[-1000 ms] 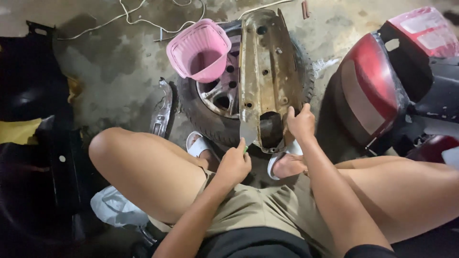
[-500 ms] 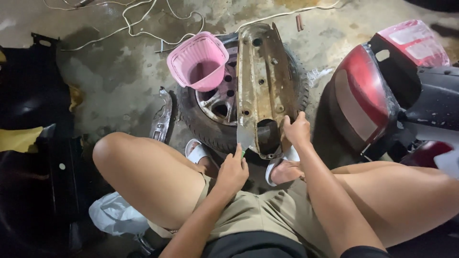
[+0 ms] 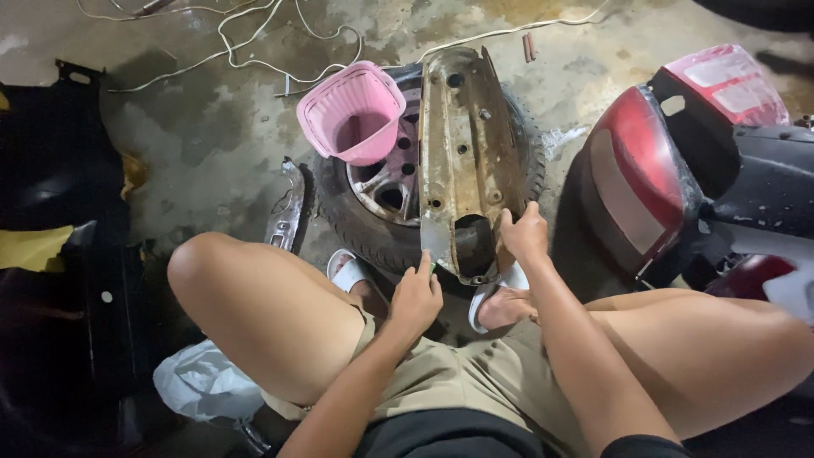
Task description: The person sits on the floor and uses a scraper to remove rust and debris from a metal car part. They hold the part steady with one hand while scraping the surface with the other, occasionally adjusting their grip to reach different areas.
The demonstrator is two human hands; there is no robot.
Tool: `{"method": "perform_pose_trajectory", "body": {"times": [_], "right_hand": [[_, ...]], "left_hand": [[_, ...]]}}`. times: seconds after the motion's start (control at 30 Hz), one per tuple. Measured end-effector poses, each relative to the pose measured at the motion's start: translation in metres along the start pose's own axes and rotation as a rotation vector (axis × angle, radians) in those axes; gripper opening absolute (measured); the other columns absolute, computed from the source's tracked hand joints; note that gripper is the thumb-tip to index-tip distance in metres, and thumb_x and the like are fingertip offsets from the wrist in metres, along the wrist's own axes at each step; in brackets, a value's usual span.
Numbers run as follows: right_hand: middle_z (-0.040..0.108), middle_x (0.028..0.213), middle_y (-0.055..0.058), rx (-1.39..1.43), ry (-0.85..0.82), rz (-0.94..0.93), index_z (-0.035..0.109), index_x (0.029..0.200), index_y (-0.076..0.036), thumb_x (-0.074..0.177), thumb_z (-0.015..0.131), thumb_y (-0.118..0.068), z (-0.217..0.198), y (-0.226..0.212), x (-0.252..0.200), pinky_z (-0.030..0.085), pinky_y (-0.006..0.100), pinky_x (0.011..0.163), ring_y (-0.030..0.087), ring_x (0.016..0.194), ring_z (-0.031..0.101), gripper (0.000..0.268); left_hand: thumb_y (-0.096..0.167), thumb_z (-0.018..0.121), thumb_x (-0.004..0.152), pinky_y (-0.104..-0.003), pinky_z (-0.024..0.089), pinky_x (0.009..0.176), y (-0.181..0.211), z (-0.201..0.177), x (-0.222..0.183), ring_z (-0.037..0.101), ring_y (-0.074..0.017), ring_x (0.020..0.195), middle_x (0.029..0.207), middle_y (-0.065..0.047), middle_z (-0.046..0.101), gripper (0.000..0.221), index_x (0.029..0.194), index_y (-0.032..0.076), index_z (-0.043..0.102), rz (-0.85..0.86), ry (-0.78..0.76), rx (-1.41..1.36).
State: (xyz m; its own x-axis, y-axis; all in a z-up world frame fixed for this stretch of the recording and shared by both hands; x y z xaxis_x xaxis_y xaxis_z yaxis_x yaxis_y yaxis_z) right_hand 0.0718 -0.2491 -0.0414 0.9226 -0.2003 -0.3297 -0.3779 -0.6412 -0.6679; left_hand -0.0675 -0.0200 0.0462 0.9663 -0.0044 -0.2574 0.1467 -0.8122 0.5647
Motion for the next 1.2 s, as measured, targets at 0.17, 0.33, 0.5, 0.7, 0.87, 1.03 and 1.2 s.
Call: {"method": "perform_pose_trajectory", "body": {"times": [0.17,0.33,0.5,0.7,0.87,1.03,1.2], "right_hand": [[0.059,0.121,0.039,-0.027,0.028,-0.002,0.044,0.13,0.006,0.106,0.056,-0.04,0.012,0.017,0.021,0.064,0.058,0.079,0.051,0.107,0.068,0.054],[0.059,0.121,0.041,-0.031,0.049,-0.033,0.039,0.139,0.01,0.107,0.056,-0.035,0.007,0.005,0.013,0.064,0.059,0.081,0.052,0.109,0.067,0.058],[0.057,0.128,0.042,-0.079,0.035,-0.022,0.035,0.145,0.009,0.105,0.059,-0.04,0.008,0.007,0.014,0.063,0.059,0.086,0.053,0.115,0.064,0.067],[0.053,0.133,0.044,-0.042,0.019,-0.005,0.028,0.152,0.012,0.107,0.056,-0.037,0.007,0.008,0.013,0.062,0.061,0.087,0.054,0.121,0.061,0.072],[0.052,0.136,0.041,-0.057,0.01,0.0,0.026,0.156,0.009,0.107,0.055,-0.04,0.018,0.025,0.029,0.065,0.057,0.082,0.051,0.119,0.063,0.074],[0.053,0.136,0.04,-0.062,0.018,0.014,0.027,0.155,0.009,0.107,0.056,-0.04,0.01,0.011,0.014,0.065,0.058,0.082,0.05,0.12,0.063,0.075],[0.051,0.138,0.04,-0.038,0.015,-0.005,0.026,0.156,0.009,0.108,0.055,-0.038,0.007,0.007,0.013,0.065,0.06,0.085,0.051,0.121,0.062,0.073]], "left_hand": [[0.02,0.043,0.101,-0.049,0.063,0.069,-0.008,0.001,0.005,0.073,-0.0463,0.091,0.107,-0.032,0.065,0.054,0.152,0.001,0.044,-0.004,0.064,0.04],[0.018,0.043,0.101,-0.05,0.063,0.071,-0.013,0.009,0.017,0.073,-0.0473,0.092,0.107,-0.035,0.065,0.055,0.152,0.001,0.043,0.002,0.101,0.043],[0.022,0.042,0.101,-0.05,0.062,0.069,-0.021,0.016,0.03,0.072,-0.0486,0.095,0.108,-0.037,0.065,0.056,0.155,0.004,0.04,-0.031,0.058,-0.066],[0.02,0.039,0.102,-0.048,0.062,0.073,-0.006,0.004,0.039,0.072,-0.0463,0.097,0.113,-0.04,0.063,0.06,0.159,0.002,0.031,-0.066,-0.033,-0.06],[0.019,0.04,0.104,-0.043,0.063,0.069,-0.008,0.008,0.025,0.074,-0.043,0.093,0.108,-0.037,0.065,0.056,0.156,-0.001,0.035,-0.053,-0.086,-0.012],[0.02,0.038,0.105,-0.046,0.063,0.072,-0.011,0.012,0.021,0.072,-0.044,0.098,0.112,-0.037,0.065,0.056,0.158,0.001,0.033,-0.079,-0.105,0.002],[0.02,0.037,0.104,-0.045,0.062,0.072,-0.004,0.007,0.034,0.073,-0.0425,0.094,0.107,-0.037,0.065,0.058,0.158,-0.002,0.03,-0.038,-0.082,-0.066]]}}
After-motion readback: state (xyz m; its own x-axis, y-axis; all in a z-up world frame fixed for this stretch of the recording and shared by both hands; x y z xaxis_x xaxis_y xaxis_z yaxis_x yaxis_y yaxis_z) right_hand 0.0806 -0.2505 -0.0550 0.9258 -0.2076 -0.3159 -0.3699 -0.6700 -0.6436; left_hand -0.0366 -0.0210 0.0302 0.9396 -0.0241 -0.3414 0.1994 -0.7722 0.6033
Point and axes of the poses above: each hand's wrist, its own x-axis towards the middle knuckle, its own z-axis out of the palm, y = z × x, the point moved 8 cm from there along x, towards the middle knuckle
